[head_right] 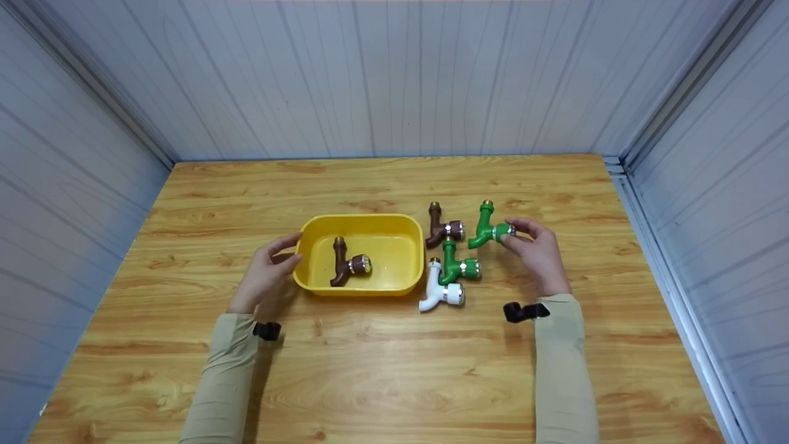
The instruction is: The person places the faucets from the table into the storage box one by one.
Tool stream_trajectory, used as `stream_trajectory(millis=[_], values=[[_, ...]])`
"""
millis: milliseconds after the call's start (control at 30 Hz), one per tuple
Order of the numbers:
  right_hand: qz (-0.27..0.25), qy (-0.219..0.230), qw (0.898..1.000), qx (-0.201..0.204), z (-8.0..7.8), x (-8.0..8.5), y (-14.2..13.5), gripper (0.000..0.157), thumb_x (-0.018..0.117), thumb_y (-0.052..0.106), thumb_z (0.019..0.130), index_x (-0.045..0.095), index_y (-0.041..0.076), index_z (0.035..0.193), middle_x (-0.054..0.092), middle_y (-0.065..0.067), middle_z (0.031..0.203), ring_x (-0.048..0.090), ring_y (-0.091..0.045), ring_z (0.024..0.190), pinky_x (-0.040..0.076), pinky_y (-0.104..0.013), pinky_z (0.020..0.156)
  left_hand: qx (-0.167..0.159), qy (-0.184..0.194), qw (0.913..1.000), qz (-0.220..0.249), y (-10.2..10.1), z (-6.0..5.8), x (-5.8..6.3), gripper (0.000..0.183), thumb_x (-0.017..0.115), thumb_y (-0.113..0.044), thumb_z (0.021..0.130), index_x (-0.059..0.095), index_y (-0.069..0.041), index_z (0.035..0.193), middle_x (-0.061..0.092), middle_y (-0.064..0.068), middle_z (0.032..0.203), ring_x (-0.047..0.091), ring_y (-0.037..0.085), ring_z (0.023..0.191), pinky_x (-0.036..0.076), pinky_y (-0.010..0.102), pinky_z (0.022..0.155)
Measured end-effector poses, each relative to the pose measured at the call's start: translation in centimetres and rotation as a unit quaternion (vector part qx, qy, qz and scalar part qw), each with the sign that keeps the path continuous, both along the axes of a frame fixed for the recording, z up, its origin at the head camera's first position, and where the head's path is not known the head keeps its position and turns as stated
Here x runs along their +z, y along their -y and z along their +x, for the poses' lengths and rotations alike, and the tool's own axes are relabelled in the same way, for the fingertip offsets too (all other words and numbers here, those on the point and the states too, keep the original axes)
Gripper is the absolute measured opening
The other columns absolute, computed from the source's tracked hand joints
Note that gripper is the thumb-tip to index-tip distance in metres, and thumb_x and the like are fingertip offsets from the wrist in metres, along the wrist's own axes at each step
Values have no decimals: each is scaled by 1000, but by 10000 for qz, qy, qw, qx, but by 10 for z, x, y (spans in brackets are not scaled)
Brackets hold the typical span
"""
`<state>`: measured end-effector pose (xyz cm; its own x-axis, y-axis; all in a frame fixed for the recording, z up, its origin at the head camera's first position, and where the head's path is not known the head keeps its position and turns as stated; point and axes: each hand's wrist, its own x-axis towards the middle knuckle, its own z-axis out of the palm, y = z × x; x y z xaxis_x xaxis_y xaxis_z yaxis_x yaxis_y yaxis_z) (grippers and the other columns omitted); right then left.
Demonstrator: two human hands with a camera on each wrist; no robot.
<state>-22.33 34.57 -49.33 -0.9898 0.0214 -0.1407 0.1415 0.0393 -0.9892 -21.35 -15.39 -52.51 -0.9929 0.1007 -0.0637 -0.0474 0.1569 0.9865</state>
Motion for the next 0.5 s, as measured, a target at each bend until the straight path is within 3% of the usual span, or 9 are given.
stream_trajectory(millis=[300,500], values=[[-340,-108,9993,140,7,17,11,43,67,4,89,52,-5,129,44,-12,124,62,-15,99,50,-28,89,18,-22,9999,108,-1,0,-1,45,59,0,94,49,0,138,49,21,134,58,33,108,53,36,85],[-219,-207,9993,216,11,26,17,50,68,6,89,48,-8,132,45,-11,125,61,-15,100,51,-24,86,34,14,9998,172,-1,1,0,45,59,0,94,49,0,138,49,20,135,58,33,108,52,38,86]])
